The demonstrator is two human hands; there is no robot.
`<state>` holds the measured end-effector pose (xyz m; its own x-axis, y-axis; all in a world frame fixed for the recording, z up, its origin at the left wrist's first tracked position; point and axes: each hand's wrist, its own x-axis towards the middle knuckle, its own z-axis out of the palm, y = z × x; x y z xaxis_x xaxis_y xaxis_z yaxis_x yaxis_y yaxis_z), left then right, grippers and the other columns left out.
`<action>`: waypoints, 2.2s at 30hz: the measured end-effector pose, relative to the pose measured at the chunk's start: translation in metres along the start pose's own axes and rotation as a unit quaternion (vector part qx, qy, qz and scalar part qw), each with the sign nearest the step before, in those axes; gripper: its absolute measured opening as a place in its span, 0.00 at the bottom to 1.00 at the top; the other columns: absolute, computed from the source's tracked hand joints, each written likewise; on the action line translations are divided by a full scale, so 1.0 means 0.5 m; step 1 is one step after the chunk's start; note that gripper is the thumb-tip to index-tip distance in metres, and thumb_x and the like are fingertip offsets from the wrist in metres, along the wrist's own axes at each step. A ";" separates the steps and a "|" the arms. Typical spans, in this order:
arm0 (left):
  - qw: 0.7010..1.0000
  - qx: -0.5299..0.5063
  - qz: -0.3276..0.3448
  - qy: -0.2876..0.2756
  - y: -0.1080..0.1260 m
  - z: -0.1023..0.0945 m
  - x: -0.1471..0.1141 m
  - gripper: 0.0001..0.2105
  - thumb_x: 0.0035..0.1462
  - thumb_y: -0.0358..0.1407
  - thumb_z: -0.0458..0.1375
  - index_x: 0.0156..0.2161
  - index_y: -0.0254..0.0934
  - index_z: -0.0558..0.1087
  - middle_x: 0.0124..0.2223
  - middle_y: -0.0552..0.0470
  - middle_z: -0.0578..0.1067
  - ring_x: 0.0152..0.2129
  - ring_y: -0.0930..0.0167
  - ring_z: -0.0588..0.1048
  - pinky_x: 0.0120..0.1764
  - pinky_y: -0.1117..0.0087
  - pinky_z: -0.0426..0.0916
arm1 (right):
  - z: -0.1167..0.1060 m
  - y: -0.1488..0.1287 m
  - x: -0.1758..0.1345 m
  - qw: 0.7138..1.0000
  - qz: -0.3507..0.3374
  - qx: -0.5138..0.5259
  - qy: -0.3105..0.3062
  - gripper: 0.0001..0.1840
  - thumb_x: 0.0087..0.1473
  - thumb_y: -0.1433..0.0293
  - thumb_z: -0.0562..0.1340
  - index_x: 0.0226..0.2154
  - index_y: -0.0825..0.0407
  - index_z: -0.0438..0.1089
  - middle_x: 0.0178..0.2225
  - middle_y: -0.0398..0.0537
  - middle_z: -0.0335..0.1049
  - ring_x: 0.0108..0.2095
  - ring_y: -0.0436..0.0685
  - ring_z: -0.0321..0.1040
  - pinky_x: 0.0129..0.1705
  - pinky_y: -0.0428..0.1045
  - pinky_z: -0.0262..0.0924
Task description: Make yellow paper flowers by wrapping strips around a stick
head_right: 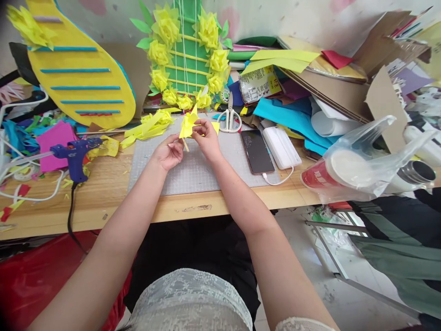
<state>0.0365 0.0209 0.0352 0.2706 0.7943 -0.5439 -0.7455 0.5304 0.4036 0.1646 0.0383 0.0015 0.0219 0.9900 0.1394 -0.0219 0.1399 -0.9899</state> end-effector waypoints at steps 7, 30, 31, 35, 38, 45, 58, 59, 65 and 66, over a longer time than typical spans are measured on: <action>0.995 0.069 0.067 -0.015 -0.009 -0.006 0.010 0.06 0.53 0.22 0.55 0.27 0.29 0.68 0.20 0.58 0.68 0.11 0.87 0.62 0.14 0.88 0.57 | 0.002 0.000 0.000 0.999 -0.007 -0.036 0.019 0.13 0.48 0.68 0.61 0.37 0.48 0.58 0.34 0.42 0.68 0.35 0.49 0.66 0.37 0.46 0.62; 0.959 0.024 0.274 0.063 -0.006 -0.021 0.033 0.16 0.45 0.24 0.62 0.24 0.37 0.57 0.25 0.59 0.74 0.23 0.78 0.74 0.29 0.78 0.68 | 0.023 -0.018 -0.032 0.991 0.058 -0.003 -0.119 0.14 0.42 0.63 0.65 0.25 0.51 0.59 0.19 0.35 0.60 0.19 0.45 0.55 0.23 0.44 0.53; 0.960 0.021 0.273 0.059 -0.006 -0.021 0.034 0.16 0.45 0.24 0.62 0.24 0.37 0.57 0.25 0.59 0.74 0.23 0.78 0.74 0.29 0.78 0.68 | 0.026 -0.015 -0.032 0.993 0.039 -0.024 -0.112 0.13 0.43 0.63 0.64 0.24 0.51 0.59 0.18 0.36 0.59 0.19 0.45 0.54 0.23 0.44 0.52; 0.962 0.020 0.266 0.055 -0.007 -0.021 0.037 0.15 0.46 0.23 0.62 0.24 0.37 0.58 0.25 0.59 0.74 0.24 0.79 0.75 0.29 0.78 0.68 | 0.026 -0.011 -0.032 0.990 0.005 -0.101 -0.099 0.11 0.48 0.65 0.61 0.21 0.51 0.59 0.18 0.36 0.57 0.20 0.45 0.52 0.24 0.44 0.49; 0.965 0.016 0.254 0.058 -0.008 -0.024 0.040 0.13 0.45 0.24 0.63 0.25 0.37 0.62 0.25 0.59 0.74 0.23 0.79 0.74 0.29 0.79 0.68 | 0.022 -0.012 -0.031 0.986 -0.002 -0.137 -0.097 0.11 0.48 0.65 0.60 0.21 0.52 0.59 0.18 0.37 0.57 0.21 0.46 0.51 0.26 0.45 0.48; 0.973 0.004 0.219 0.069 -0.005 -0.025 0.043 0.06 0.48 0.25 0.61 0.31 0.35 0.70 0.25 0.58 0.75 0.20 0.81 0.73 0.28 0.81 0.69 | 0.021 -0.010 -0.030 0.985 -0.002 -0.145 -0.097 0.10 0.48 0.66 0.59 0.21 0.53 0.62 0.19 0.37 0.57 0.22 0.46 0.51 0.27 0.45 0.47; 0.971 0.023 0.226 0.077 -0.002 -0.024 0.039 0.06 0.49 0.24 0.61 0.26 0.34 0.68 0.23 0.58 0.73 0.19 0.82 0.71 0.26 0.81 0.67 | 0.029 -0.013 -0.039 0.974 0.014 -0.204 -0.094 0.13 0.51 0.64 0.56 0.23 0.54 0.67 0.18 0.39 0.62 0.23 0.47 0.57 0.29 0.45 0.50; 0.970 0.023 0.229 0.080 -0.003 -0.022 0.038 0.07 0.49 0.24 0.61 0.26 0.34 0.68 0.23 0.58 0.73 0.19 0.82 0.71 0.25 0.81 0.67 | 0.031 -0.010 -0.040 0.975 0.013 -0.201 -0.088 0.12 0.51 0.63 0.56 0.23 0.54 0.66 0.18 0.38 0.61 0.22 0.47 0.56 0.28 0.45 0.49; 0.966 0.028 0.235 0.099 -0.007 -0.014 0.031 0.08 0.47 0.24 0.62 0.26 0.34 0.66 0.21 0.59 0.71 0.17 0.81 0.69 0.23 0.81 0.65 | 0.040 -0.002 -0.045 0.989 0.018 -0.136 -0.052 0.13 0.50 0.61 0.60 0.26 0.50 0.57 0.16 0.34 0.60 0.18 0.46 0.57 0.26 0.44 0.50; 0.966 0.030 0.237 0.100 -0.007 -0.013 0.030 0.08 0.47 0.24 0.63 0.26 0.34 0.66 0.21 0.59 0.71 0.17 0.81 0.69 0.23 0.81 0.65 | 0.040 -0.002 -0.045 0.989 0.027 -0.139 -0.051 0.14 0.50 0.61 0.60 0.25 0.50 0.56 0.15 0.34 0.60 0.18 0.46 0.57 0.26 0.44 0.51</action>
<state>0.0393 0.0290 0.0206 -0.2206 0.8818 -0.4168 -0.7188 0.1419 0.6806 0.1440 0.0162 0.0000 -0.0729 0.9946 0.0735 0.2551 0.0898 -0.9627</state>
